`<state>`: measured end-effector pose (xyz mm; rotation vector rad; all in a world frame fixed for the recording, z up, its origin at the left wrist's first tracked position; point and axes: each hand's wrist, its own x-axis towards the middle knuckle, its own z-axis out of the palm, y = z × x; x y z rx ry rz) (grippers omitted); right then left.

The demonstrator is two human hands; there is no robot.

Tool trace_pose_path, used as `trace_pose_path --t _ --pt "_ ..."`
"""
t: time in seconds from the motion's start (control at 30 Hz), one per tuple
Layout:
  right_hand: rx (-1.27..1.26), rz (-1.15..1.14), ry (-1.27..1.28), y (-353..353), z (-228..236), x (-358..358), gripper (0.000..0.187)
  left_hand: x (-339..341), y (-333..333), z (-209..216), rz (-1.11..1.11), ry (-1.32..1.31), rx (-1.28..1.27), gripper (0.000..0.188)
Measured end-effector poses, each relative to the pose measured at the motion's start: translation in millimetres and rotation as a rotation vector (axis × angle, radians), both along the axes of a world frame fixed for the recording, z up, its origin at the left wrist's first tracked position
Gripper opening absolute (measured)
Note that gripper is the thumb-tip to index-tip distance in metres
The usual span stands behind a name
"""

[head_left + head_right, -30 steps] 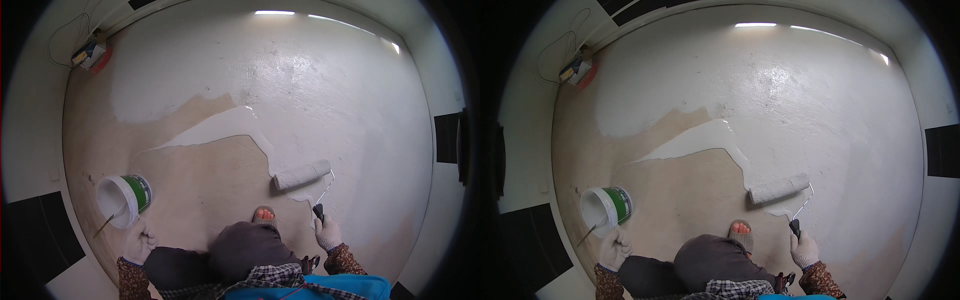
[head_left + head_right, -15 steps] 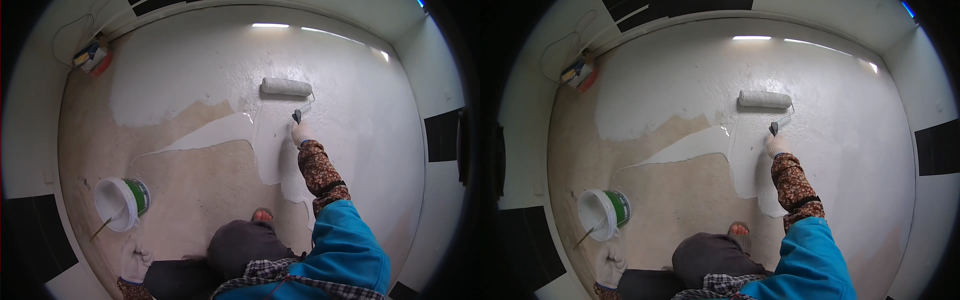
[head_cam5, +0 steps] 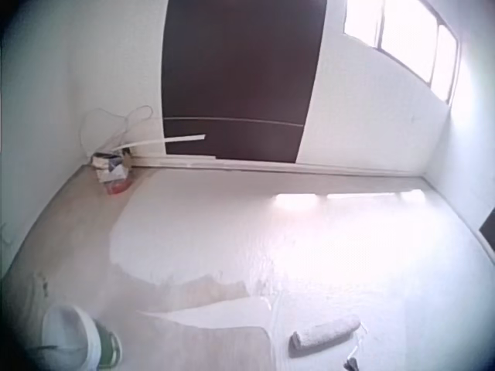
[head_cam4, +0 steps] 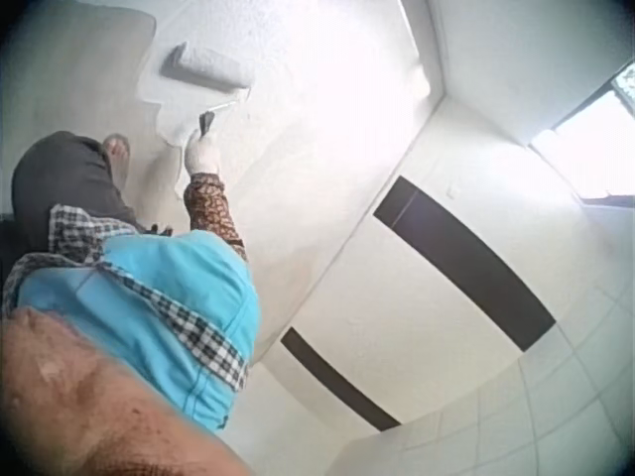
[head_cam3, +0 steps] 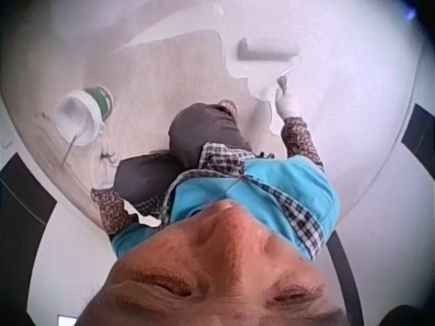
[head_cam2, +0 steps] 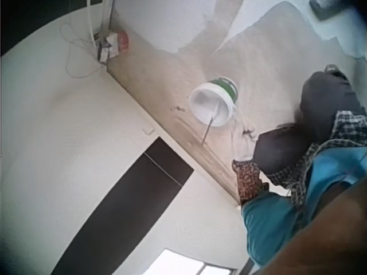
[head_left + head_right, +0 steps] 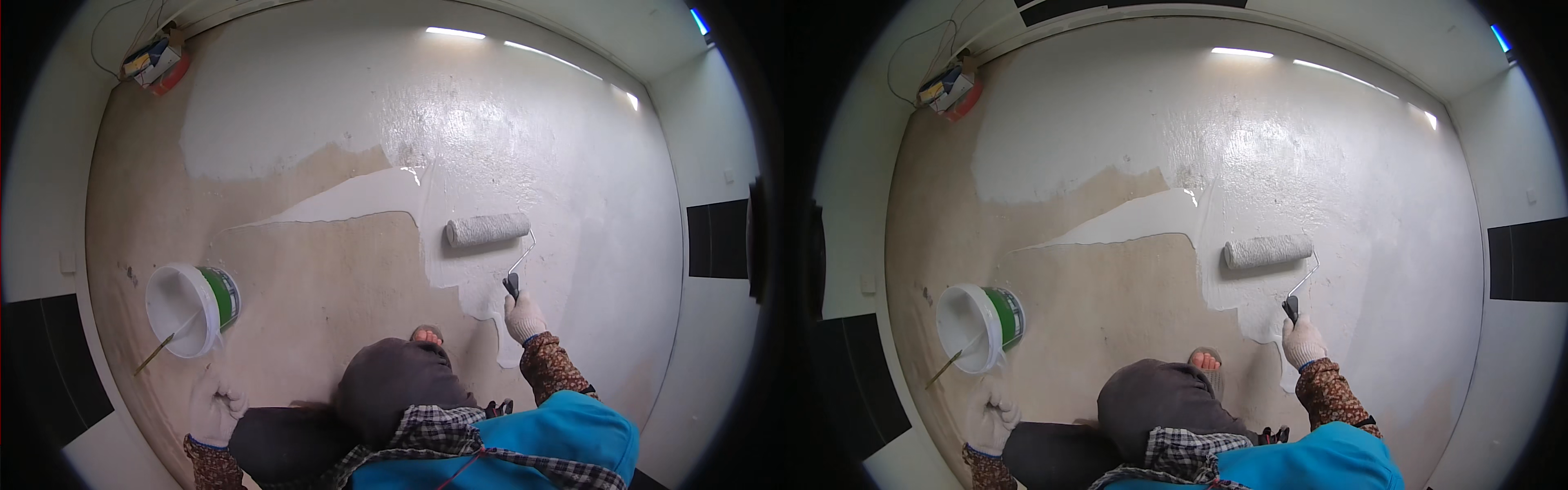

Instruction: Painting a floor with white paint using a roller.

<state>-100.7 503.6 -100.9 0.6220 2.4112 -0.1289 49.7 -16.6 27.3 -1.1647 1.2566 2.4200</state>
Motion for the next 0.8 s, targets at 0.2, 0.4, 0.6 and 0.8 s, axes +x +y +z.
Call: trace_pose_path --t 0.2,0.4,0.6,0.8 --pt "-0.031 -0.016 0.010 -5.2 -4.6 21.3 0.042 -13.0 4.1 1.3 -0.097 0.075 0.026 0.028" --pt "-0.097 -0.190 0.218 -15.5 -69.9 -130.6 0.046 -1.9 7.0 4.9 -0.102 0.098 0.025 0.028" --pt "-0.325 -0.204 0.354 -39.6 -50.0 -150.9 0.047 7.2 9.1 4.7 -0.137 0.128 0.004 0.035" --pt "-0.174 0.093 0.102 -49.7 -6.4 -3.8 0.045 -9.9 8.9 2.3 -0.222 0.053 -0.020 0.029"
